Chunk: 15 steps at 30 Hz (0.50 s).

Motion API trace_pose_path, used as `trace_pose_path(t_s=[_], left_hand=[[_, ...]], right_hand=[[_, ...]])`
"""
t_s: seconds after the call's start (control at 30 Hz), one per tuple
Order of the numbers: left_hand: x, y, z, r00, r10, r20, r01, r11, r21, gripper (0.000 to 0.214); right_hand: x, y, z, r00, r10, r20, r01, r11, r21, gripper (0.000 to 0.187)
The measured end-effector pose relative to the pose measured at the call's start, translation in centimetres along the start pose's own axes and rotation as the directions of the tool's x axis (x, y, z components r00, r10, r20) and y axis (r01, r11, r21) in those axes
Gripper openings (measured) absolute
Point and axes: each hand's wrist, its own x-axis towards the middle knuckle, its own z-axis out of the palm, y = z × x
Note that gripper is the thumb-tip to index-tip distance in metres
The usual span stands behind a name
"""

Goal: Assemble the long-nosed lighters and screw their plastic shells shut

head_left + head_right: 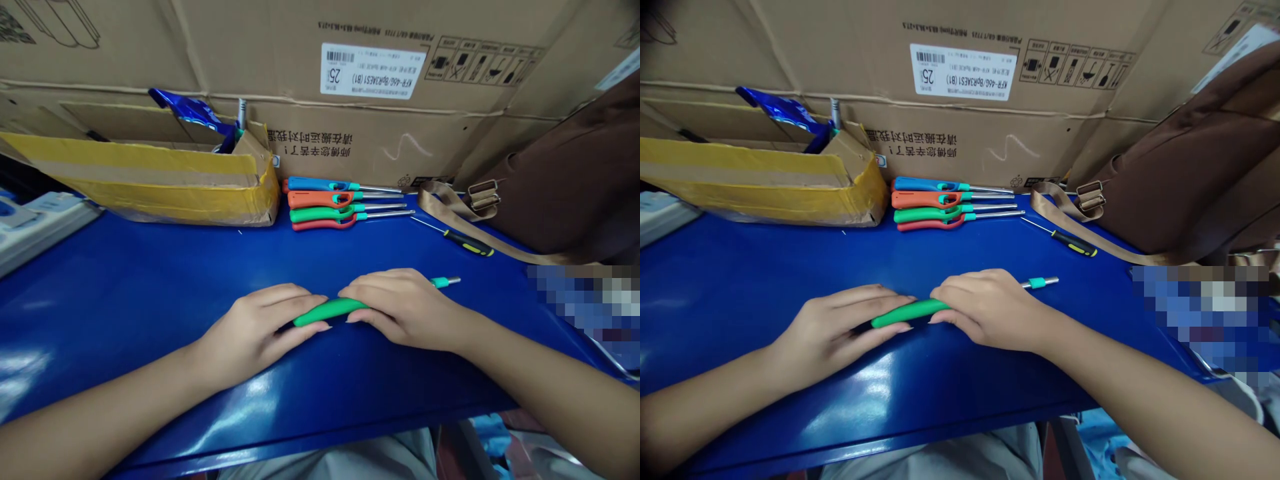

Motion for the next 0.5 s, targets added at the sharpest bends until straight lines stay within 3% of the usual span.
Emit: trace_pose_path(t_s=[0.1,0.27,0.4,0.5], left_hand=[[0.1,0.1,0.4,0.998,-0.058,0.03,0.059,0.997,-0.043,0.025],[0.2,0.9,1.2,0.987,-0.131,0.098,0.145,0.977,-0.156,0.019],[0.1,1.4,1.5,0.967,-0.194,0.167,0.215,0.969,-0.122,0.026],[0.3,1.4,1.2,0.965,-0.198,0.172,0.216,0.972,-0.094,0.019]], right_hand=[[-0.2,-0.2,0.2,1.0,-0.016,-0.018,0.015,0.997,-0.072,0.023],[0.0,-1.1,0.5,0.998,-0.003,0.057,0.012,0.986,-0.169,0.02],[0.4,-1.8,0.4,0.996,-0.018,0.088,0.038,0.974,-0.221,0.021],[0.7,-2.0,0.3,0.996,0.016,0.087,0.006,0.968,-0.25,0.028]])
